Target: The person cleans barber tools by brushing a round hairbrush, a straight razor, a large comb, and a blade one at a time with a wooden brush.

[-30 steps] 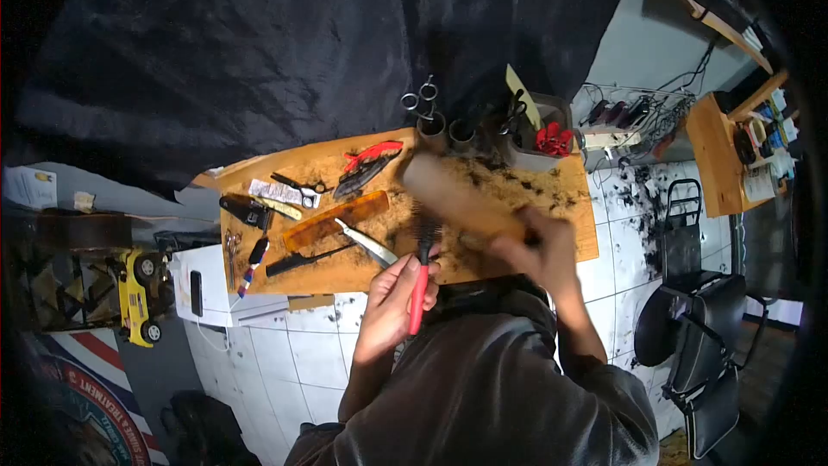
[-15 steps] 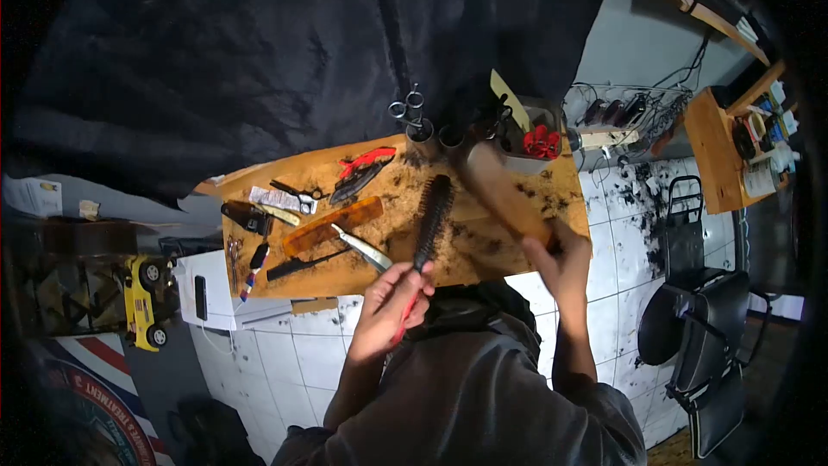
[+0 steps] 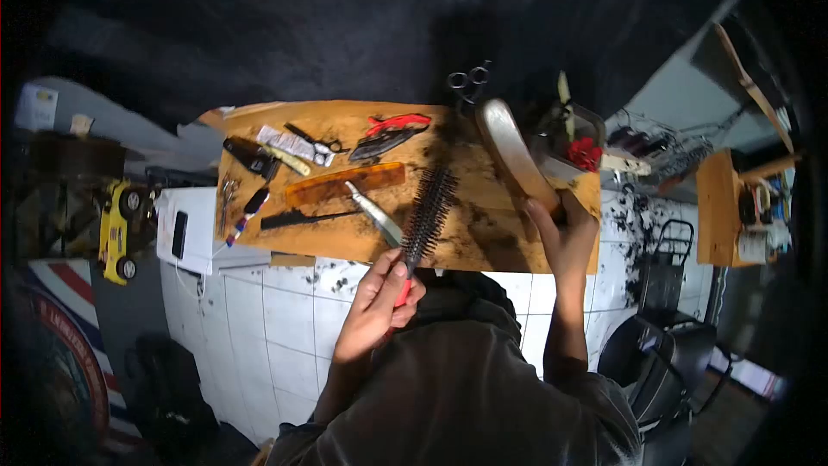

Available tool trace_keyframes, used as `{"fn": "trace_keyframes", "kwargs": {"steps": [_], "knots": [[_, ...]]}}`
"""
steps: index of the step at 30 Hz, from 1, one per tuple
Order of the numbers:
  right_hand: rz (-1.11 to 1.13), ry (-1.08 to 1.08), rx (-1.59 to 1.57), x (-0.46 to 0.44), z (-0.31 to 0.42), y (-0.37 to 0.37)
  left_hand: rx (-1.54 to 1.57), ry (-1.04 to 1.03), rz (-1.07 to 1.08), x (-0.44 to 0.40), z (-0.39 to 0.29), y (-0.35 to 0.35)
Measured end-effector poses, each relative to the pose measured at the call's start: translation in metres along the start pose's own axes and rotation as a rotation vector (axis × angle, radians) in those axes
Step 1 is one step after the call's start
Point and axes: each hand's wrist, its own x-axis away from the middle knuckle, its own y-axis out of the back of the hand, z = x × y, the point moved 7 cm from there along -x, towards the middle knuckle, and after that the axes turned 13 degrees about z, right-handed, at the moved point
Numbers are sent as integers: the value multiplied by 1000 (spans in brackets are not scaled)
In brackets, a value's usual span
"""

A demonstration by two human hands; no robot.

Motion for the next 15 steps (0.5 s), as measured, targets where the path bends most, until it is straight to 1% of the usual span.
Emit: {"fn": "trace_keyframes", "kwargs": {"steps": [1, 2, 3, 5, 6, 7, 9, 10, 11, 13, 15], "knots": [[145, 30, -74, 0, 1, -16, 43, -46, -46, 4, -1, 4], [291, 52, -149, 5, 2, -32, 118, -41, -135, 7, 5, 16], [430, 68, -222, 13, 5, -47, 96, -58, -163, 11, 4, 23], [575, 288, -68, 30, 35, -75, 55, -89, -195, 17, 0, 33], [631, 300, -66, 35, 45, -89, 34, -78, -173, 18, -3, 34], [565, 398, -109, 32, 52, -97, 11, -69, -152, 21, -8, 34], [597, 203, -62, 23, 30, -106, -31, -45, -108, 30, -16, 35], [549, 215, -9, 11, 34, -102, -33, -46, -73, 35, -15, 38], [479, 135, -32, 3, 39, -93, 2, -32, -46, 37, -13, 42], [325, 68, 10, -10, 39, -86, 59, -20, 17, 34, -17, 50], [301, -66, 84, -10, 43, -80, 87, -19, 30, 32, -21, 55]]}}
